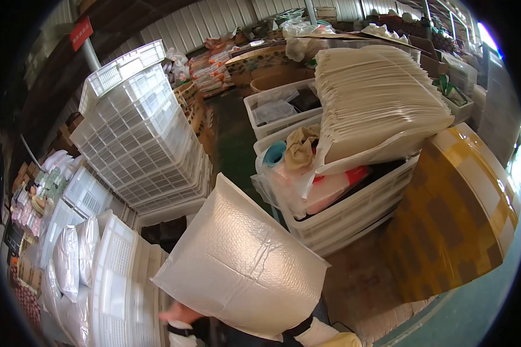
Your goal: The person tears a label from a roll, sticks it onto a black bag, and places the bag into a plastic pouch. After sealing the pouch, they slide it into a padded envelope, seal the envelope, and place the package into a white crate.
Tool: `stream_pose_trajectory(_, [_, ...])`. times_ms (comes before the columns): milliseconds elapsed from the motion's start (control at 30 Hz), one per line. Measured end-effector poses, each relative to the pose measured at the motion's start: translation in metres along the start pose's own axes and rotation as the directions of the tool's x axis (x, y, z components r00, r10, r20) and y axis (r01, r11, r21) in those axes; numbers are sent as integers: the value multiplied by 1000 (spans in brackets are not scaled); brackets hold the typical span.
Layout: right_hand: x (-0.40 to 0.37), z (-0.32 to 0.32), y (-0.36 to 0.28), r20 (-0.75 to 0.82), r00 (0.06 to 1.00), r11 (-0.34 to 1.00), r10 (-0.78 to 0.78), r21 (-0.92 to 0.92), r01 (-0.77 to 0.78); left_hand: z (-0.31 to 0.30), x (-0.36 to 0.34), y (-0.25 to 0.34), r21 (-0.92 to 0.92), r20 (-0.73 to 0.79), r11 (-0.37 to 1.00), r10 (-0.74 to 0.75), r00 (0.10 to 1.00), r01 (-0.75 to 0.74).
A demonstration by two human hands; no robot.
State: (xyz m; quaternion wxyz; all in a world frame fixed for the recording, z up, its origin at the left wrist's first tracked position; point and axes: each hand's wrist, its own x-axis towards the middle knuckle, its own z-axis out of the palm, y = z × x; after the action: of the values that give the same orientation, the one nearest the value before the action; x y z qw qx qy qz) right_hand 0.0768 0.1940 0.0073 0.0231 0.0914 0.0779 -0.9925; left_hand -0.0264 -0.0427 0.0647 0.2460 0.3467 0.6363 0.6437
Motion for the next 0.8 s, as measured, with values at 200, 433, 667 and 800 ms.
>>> stream_pose_trajectory(200, [0, 42, -31, 120, 991, 968, 64, -249, -32, -15, 39, -20, -541, -63, 821, -258, 964, 184])
stream_pose_trajectory(433, [-39, 138, -77, 155, 977, 613, 148, -790, 32, 71, 24, -119, -790, -156, 608, -330, 931, 83])
stream_pose_trajectory(667, [-142, 156, -136, 560, 584, 290, -587, -529, 798, 70, 22, -71, -747, -306, 628, -33, 951, -219])
stream_pose_trajectory(800, [-110, 36, -84, 277, 807, 390, -522, -763, 514, 71, 12, -77, -689, -362, 663, 37, 931, -295])
